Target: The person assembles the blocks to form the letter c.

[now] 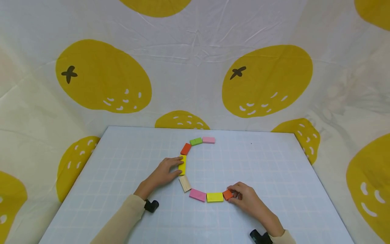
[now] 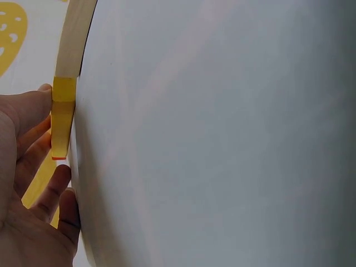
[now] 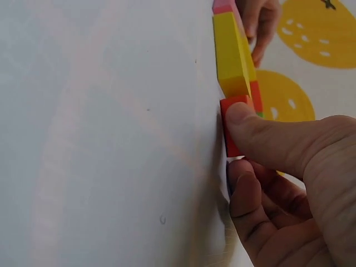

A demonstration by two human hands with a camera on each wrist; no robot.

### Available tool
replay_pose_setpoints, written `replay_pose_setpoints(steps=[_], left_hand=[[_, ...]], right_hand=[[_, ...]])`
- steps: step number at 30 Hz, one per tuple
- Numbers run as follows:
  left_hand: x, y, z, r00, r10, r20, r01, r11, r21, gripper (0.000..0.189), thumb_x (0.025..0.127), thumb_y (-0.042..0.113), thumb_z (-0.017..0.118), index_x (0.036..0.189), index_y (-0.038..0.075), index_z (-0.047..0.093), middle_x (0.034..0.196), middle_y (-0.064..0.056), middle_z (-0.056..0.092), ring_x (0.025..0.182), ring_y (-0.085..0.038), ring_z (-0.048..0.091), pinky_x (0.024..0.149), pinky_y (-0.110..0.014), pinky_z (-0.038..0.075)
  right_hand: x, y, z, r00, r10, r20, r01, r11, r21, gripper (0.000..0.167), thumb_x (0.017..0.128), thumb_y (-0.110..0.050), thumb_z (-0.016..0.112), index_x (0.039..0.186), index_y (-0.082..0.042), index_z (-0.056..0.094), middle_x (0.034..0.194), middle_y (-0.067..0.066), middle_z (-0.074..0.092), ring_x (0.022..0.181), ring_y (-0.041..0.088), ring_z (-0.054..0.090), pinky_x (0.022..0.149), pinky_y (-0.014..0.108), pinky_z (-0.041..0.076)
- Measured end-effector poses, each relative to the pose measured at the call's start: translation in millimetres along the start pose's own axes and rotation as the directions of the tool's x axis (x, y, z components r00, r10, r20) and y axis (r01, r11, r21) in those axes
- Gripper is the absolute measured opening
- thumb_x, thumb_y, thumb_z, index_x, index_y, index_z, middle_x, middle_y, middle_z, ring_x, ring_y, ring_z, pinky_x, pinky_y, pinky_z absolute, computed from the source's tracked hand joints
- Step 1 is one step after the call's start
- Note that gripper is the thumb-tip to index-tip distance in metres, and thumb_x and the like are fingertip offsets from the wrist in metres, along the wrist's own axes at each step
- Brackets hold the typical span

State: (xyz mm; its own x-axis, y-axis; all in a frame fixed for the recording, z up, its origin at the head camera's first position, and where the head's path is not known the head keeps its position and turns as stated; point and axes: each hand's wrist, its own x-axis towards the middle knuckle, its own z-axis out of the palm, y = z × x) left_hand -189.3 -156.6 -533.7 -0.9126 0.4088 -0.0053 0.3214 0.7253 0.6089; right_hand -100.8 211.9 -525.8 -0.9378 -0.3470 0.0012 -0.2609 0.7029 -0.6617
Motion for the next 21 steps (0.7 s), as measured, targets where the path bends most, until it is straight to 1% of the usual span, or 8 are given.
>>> replay_pose_setpoints(steps=[9,15,21], left_hand=[[0.2,0.1,-4.5,1.0,-0.004,0.023,0.004,1.0,-0.002,0.045,0.098,0.029,0.072,0.141,0.017,0.064,0.156,0.003,0.053,0.138,-0.029,0.051,0.116,-0.052,0.042],[1.3,-2.3,-6.5,0.998,0.029,0.054,-0.03,1.0,0.005,0.048,0.097,0.027,0.073,0.143,0.015,0.062,0.158,0.001,0.051,0.136,-0.03,0.052,0.115,-0.051,0.043],[1.2,-1.9,-6.2,0.997,0.03,0.076,-0.031,0.999,0.014,0.052,0.097,0.031,0.073,0.145,0.015,0.06,0.16,0.0,0.048,0.135,-0.03,0.051,0.114,-0.05,0.044]], right_hand=[[0.9,-0.8,-1.5,1.0,-0.007,0.014,0.007,1.0,0.0,0.037,0.08,-0.007,0.087,0.115,-0.004,0.075,0.095,-0.003,0.065,0.075,0.003,0.054,0.063,0.019,0.05],[-1.0,-5.3,-5.0,1.0,-0.004,0.025,0.004,1.0,0.013,0.038,0.08,-0.006,0.087,0.116,-0.001,0.074,0.095,0.0,0.066,0.075,0.003,0.056,0.063,0.02,0.052],[-3.2,-7.4,-7.3,0.999,0.003,0.043,-0.005,0.999,0.032,0.049,0.082,-0.004,0.085,0.128,-0.001,0.068,0.102,0.001,0.068,0.079,0.004,0.059,0.067,0.022,0.055]])
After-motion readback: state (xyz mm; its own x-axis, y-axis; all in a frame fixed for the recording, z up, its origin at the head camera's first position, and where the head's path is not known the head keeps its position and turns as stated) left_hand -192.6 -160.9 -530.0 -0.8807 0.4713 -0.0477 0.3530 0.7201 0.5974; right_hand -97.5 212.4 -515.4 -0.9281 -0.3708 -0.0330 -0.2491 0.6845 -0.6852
